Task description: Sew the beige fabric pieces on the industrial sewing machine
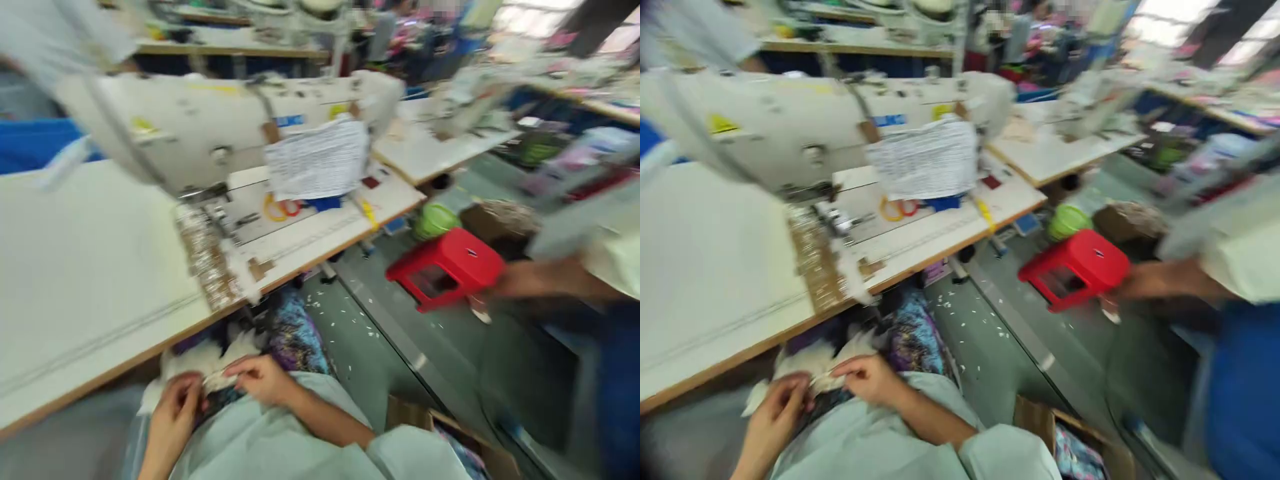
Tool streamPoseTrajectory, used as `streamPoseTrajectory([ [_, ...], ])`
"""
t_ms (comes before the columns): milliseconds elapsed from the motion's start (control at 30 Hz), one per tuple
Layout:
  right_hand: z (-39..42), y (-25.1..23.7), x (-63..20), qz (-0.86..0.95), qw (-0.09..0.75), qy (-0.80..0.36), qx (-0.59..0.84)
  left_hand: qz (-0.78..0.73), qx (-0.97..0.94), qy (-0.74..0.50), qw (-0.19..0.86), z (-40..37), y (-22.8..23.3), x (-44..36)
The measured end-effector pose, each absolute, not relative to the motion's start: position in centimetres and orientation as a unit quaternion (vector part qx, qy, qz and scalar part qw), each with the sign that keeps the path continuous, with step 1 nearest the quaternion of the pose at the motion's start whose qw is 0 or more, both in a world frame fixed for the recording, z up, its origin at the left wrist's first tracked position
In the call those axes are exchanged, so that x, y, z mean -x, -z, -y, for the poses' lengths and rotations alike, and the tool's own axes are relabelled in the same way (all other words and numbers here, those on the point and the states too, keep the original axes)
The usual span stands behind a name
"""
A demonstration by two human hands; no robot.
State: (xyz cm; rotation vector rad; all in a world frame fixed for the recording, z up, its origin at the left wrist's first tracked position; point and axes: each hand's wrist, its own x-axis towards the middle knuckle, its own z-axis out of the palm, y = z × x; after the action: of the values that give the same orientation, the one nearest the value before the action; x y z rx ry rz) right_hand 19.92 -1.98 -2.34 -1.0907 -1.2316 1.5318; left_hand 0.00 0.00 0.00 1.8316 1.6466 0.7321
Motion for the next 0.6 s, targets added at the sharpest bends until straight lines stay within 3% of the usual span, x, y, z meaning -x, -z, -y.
streamPoseTrajectory([
  [167, 1.4, 3.2, -21.6, 0.566, 0.425, -0.56, 0.431, -0.655, -0.591, -0.314, 0.351, 1.9, -0.2, 0.0],
  [333, 1.1, 4.8, -21.7, 0.722, 0.277, -0.41, 0.484, -0.661, -0.573, -0.342, 0.343, 3.3, -0.1, -0.8],
  [467, 0.3, 5.4, -19.4, 0.804, 0.139, -0.342, 0.466, -0.677, -0.616, -0.303, 0.266, 5.0, -0.2, 0.1],
  [600, -1.1, 4.8, -18.2, 0.825, 0.098, -0.309, 0.462, -0.67, -0.694, -0.201, 0.167, 5.5, -0.6, 0.5],
])
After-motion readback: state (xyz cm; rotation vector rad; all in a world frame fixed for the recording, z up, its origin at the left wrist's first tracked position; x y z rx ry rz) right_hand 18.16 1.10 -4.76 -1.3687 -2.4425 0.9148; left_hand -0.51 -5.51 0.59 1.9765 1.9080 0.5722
